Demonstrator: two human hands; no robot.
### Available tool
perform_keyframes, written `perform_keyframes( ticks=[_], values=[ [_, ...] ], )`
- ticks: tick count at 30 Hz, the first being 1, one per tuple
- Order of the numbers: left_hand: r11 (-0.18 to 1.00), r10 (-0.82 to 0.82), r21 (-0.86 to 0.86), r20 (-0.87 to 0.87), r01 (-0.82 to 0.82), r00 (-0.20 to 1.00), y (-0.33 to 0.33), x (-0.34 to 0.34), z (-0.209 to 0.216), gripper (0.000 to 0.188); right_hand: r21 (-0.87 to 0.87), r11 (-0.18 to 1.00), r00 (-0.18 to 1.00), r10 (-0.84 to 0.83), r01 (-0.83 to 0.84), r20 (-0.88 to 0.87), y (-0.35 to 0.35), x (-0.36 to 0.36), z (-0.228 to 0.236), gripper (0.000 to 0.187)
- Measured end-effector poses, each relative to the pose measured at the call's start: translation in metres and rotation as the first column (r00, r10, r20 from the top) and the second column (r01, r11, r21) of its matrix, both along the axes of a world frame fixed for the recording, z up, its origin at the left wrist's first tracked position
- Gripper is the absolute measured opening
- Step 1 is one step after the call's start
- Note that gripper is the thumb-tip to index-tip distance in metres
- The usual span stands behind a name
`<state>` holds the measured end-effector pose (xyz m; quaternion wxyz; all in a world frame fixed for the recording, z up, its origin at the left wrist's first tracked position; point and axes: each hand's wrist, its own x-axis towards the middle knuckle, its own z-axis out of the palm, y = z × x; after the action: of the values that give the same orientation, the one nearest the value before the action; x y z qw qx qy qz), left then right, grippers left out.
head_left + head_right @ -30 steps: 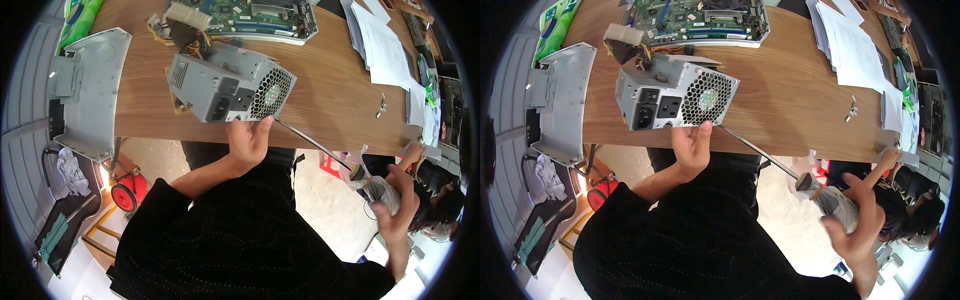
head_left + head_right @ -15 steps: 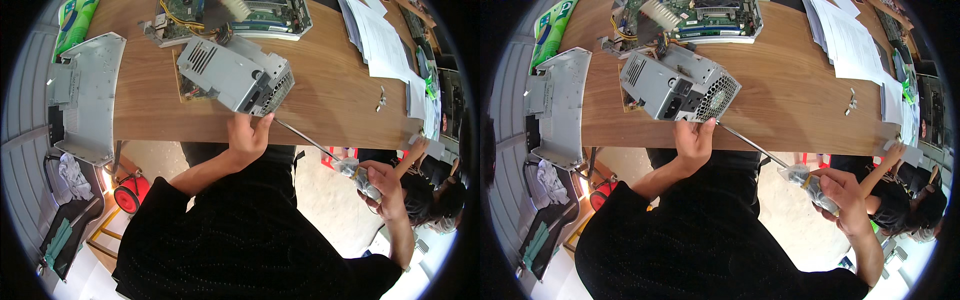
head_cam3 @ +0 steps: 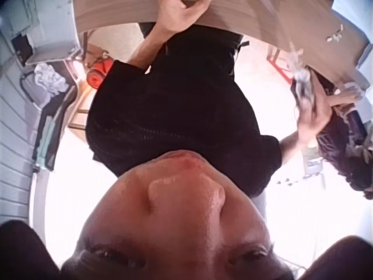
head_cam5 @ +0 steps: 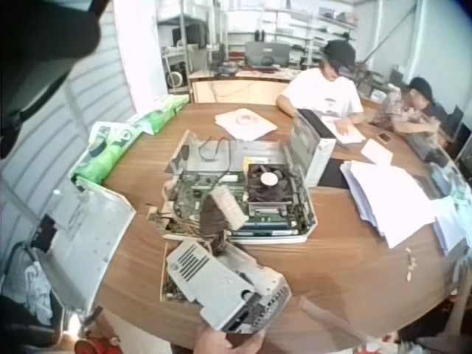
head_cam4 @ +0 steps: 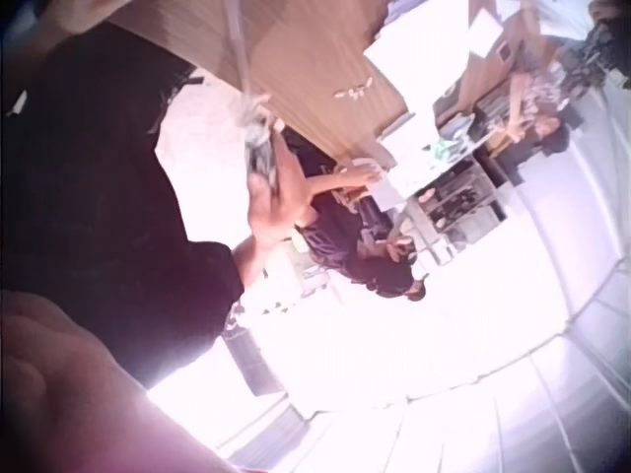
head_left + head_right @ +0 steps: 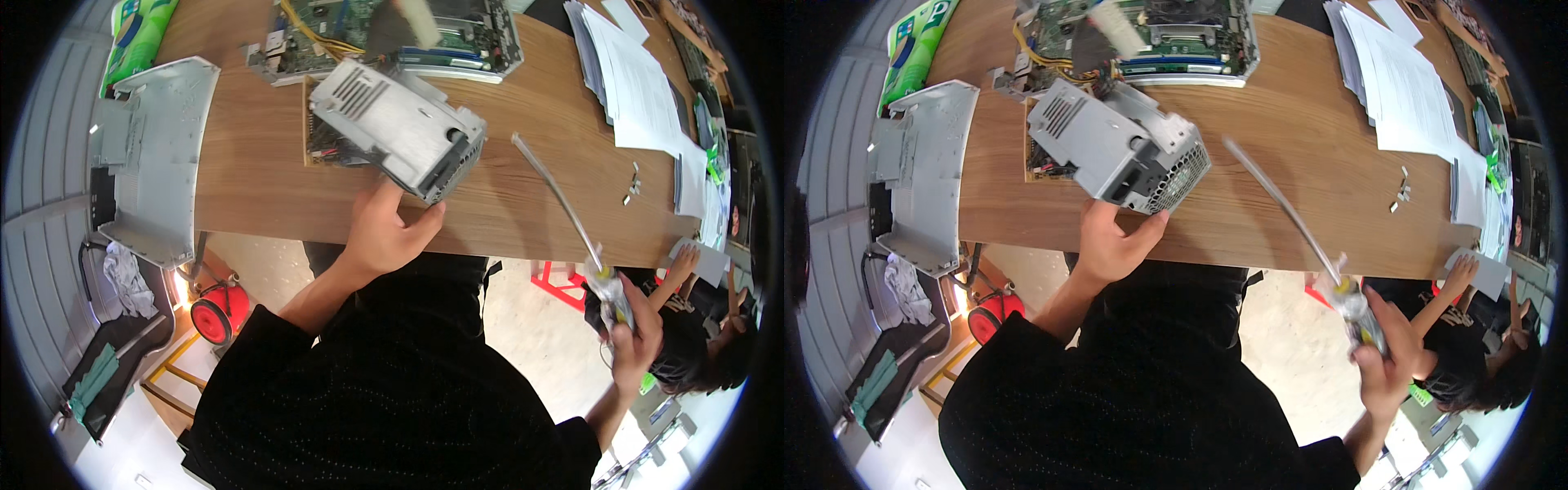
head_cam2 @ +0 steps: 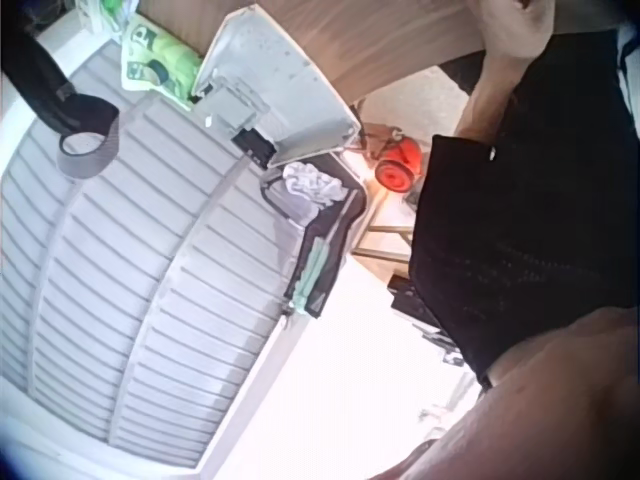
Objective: The person disassembles a computer power supply unit by removing screws from the metal casing using a screwdriver and then pulling the internal circuit board and components out of the housing.
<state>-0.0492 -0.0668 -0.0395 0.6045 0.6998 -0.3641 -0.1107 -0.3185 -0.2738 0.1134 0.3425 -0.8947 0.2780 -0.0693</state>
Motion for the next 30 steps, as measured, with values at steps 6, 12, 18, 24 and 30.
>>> perform_keyframes(
  ticks=[6, 12, 18, 24, 30],
  values=[
    [0.98, -0.123, 0.156, -0.031, 0.126, 0.992, -0.007, -0.008, -0.009, 0.033, 0.101, 0.979, 0.968, -0.191, 0.177, 0.16, 0.012, -0.021, -0.094, 0.056],
    [0.981, -0.092, 0.172, -0.021, 0.094, 0.996, -0.009, -0.008, -0.01, 0.028, 0.215, 0.955, 0.934, -0.258, 0.206, 0.248, 0.038, -0.034, -0.13, 0.04],
    [0.963, -0.044, 0.261, -0.089, 0.066, 0.995, -0.02, -0.008, 0.001, 0.031, 0.178, 0.963, 0.932, -0.243, 0.2, 0.268, 0.035, -0.029, -0.138, 0.036],
    [0.979, 0.042, 0.202, -0.155, -0.009, 0.987, -0.025, -0.013, -0.008, 0.03, 0.196, 0.967, 0.932, -0.218, 0.165, 0.29, 0.027, -0.023, -0.143, 0.036],
    [0.987, 0.078, 0.156, -0.248, -0.04, 0.965, -0.027, -0.018, -0.004, 0.028, 0.195, 0.971, 0.943, -0.19, 0.139, 0.274, 0.023, -0.016, -0.149, 0.037]
  ],
)
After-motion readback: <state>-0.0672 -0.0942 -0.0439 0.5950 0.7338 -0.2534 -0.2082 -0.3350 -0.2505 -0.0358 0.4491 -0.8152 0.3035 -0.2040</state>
